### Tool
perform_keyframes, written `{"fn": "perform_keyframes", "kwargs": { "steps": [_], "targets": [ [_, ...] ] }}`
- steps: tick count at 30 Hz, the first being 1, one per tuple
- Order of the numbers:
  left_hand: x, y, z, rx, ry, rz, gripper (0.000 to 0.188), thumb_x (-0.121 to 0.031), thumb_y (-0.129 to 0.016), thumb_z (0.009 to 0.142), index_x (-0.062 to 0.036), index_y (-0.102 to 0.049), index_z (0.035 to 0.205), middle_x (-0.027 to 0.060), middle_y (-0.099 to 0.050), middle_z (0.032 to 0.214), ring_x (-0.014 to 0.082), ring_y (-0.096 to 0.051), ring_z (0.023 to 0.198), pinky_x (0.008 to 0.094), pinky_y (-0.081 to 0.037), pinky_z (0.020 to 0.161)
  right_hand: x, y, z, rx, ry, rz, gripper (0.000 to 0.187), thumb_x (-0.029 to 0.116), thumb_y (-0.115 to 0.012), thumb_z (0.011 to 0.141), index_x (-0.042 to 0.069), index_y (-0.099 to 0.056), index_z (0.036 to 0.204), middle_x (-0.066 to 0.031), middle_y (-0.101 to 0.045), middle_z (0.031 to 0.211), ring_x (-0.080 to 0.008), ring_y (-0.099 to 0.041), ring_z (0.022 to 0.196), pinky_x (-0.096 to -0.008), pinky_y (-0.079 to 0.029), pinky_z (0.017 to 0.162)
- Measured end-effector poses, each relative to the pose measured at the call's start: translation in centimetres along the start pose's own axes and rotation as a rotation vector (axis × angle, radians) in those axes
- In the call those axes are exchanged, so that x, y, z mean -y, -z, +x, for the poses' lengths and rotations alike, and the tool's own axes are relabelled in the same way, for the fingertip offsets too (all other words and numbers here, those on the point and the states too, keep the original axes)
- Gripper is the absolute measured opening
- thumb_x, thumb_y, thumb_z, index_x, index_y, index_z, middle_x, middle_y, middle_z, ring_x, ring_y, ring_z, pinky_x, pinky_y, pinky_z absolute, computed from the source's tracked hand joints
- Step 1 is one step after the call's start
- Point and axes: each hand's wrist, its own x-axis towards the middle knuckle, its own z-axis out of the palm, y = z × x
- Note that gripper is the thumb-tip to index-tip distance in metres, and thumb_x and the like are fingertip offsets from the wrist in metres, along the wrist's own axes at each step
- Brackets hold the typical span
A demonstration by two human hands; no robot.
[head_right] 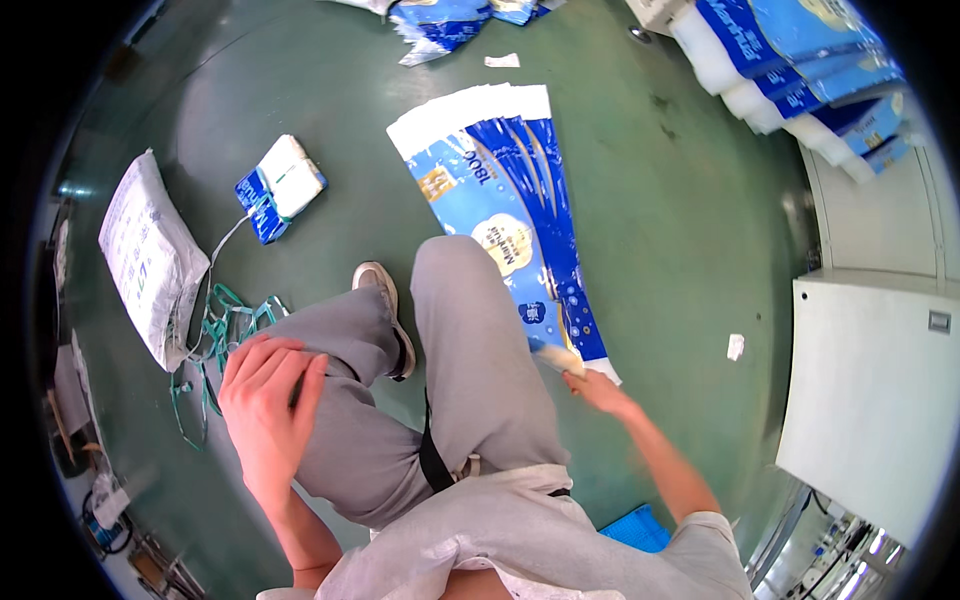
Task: The person picks up plastic packages from the floor, gathers them into a stack, and uses green tape to bind them together. They then place the bundled packages onto a rack.
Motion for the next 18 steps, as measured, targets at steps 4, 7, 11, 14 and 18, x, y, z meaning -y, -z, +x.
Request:
{"fn": "perform_keyframes", "kwargs": {
  "steps": [4,7,11,14,18],
  "targets": [
    [0.2,0.3,-0.7,0.051,0.003,-0.021,0.011,-0.011,-0.069,0.079,-0.0023,-0.064,0.076,0.0077,-0.066,0.081,0.0277,-0.062,0.083,0.0393,-0.048,0.085,7.4,5.1,-13.1,0.230,-0.071,0.980,0.046,0.065,-0.039,0.095,0.021,-0.050,0.103,-0.0070,-0.055,0.093,-0.0006,-0.020,0.042,-0.0171,-0.016,0.036],
    [0.0,0.4,-0.3,0.036,0.002,0.014,0.012,-0.011,-0.069,0.080,-0.0014,-0.063,0.076,0.0086,-0.065,0.081,0.0287,-0.062,0.083,0.0389,-0.048,0.082,11.4,7.6,-20.7,0.340,0.136,1.652,0.042,0.061,-0.033,0.098,0.021,-0.047,0.100,-0.0124,-0.053,0.094,-0.0004,-0.021,0.038,-0.0164,-0.019,0.032],
    [0.6,-0.3,-0.4,0.056,0.020,-0.008,0.015,-0.013,-0.069,0.081,-0.0009,-0.063,0.075,0.0096,-0.065,0.080,0.0298,-0.062,0.084,0.0390,-0.048,0.078,15.3,8.3,-25.7,0.575,0.848,1.660,0.034,0.052,-0.042,0.098,0.022,-0.056,0.107,-0.0102,-0.056,0.084,-0.0033,-0.026,0.036,-0.0165,-0.024,0.031],
    [0.9,0.1,0.1,0.022,0.003,-0.005,0.017,-0.016,-0.069,0.082,-0.0016,-0.063,0.074,0.0102,-0.066,0.081,0.0299,-0.062,0.084,0.0392,-0.048,0.078,19.3,10.3,-25.5,0.730,1.268,1.534,0.048,0.049,-0.047,0.096,0.015,-0.047,0.130,-0.0110,-0.060,0.104,-0.0063,-0.044,0.044,-0.0194,-0.036,0.037],
    [0.2,0.5,0.7,0.004,-0.044,-0.009,0.018,-0.019,-0.069,0.082,-0.0038,-0.065,0.073,0.0106,-0.067,0.081,0.0295,-0.062,0.083,0.0388,-0.048,0.079,24.7,15.8,-23.4,0.707,1.458,1.484,0.047,0.044,-0.041,0.100,0.007,-0.044,0.129,-0.0134,-0.054,0.107,-0.0066,-0.039,0.043,-0.0199,-0.033,0.036]
  ]
}}
